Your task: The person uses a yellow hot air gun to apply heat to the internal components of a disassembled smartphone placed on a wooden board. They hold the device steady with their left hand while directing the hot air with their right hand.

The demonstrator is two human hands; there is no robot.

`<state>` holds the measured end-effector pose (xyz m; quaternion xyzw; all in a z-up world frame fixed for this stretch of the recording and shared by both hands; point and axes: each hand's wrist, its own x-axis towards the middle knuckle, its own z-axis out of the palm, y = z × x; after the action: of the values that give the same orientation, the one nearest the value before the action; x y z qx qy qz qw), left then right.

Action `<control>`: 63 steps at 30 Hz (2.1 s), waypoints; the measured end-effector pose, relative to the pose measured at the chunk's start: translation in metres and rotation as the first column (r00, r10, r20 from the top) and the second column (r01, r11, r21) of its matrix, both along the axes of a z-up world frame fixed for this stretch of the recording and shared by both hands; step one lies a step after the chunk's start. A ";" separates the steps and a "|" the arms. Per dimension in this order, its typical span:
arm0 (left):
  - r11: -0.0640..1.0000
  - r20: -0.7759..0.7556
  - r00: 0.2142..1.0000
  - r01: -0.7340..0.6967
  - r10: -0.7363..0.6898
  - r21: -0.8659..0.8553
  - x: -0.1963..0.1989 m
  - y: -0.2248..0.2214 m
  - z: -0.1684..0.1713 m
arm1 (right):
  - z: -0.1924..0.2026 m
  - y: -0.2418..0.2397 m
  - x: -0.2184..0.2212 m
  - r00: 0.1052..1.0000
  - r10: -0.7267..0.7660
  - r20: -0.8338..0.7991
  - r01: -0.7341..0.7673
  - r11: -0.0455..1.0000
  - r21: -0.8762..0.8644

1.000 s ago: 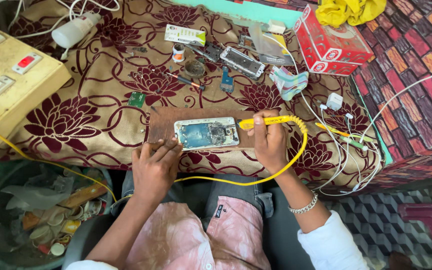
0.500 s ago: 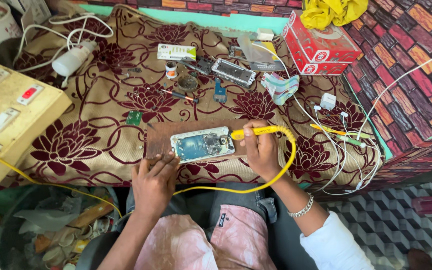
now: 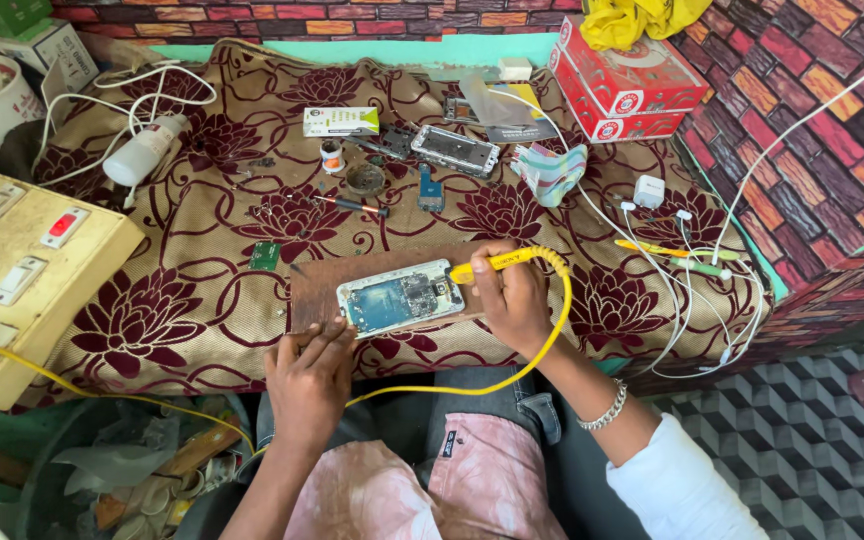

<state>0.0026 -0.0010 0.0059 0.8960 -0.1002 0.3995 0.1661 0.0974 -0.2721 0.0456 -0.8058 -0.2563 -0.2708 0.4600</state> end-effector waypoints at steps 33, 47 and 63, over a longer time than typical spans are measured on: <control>1.000 -0.001 1.000 0.005 -0.005 -0.024 0.002 0.000 -0.003 | -0.047 -0.029 0.047 0.880 0.312 -0.358 -0.025 0.784 0.620; 1.000 0.015 1.000 0.014 -0.014 -0.024 0.000 -0.001 -0.001 | -0.025 -0.031 0.041 0.928 0.252 -0.275 -0.103 0.882 0.460; 1.000 0.028 1.000 0.007 -0.007 -0.007 0.000 0.000 -0.002 | -0.010 -0.028 0.034 0.949 0.237 -0.209 -0.147 0.916 0.374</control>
<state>0.0028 -0.0011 0.0040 0.8895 -0.1041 0.4116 0.1690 0.1310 -0.3005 0.0360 -0.7083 -0.2218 -0.1617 0.6504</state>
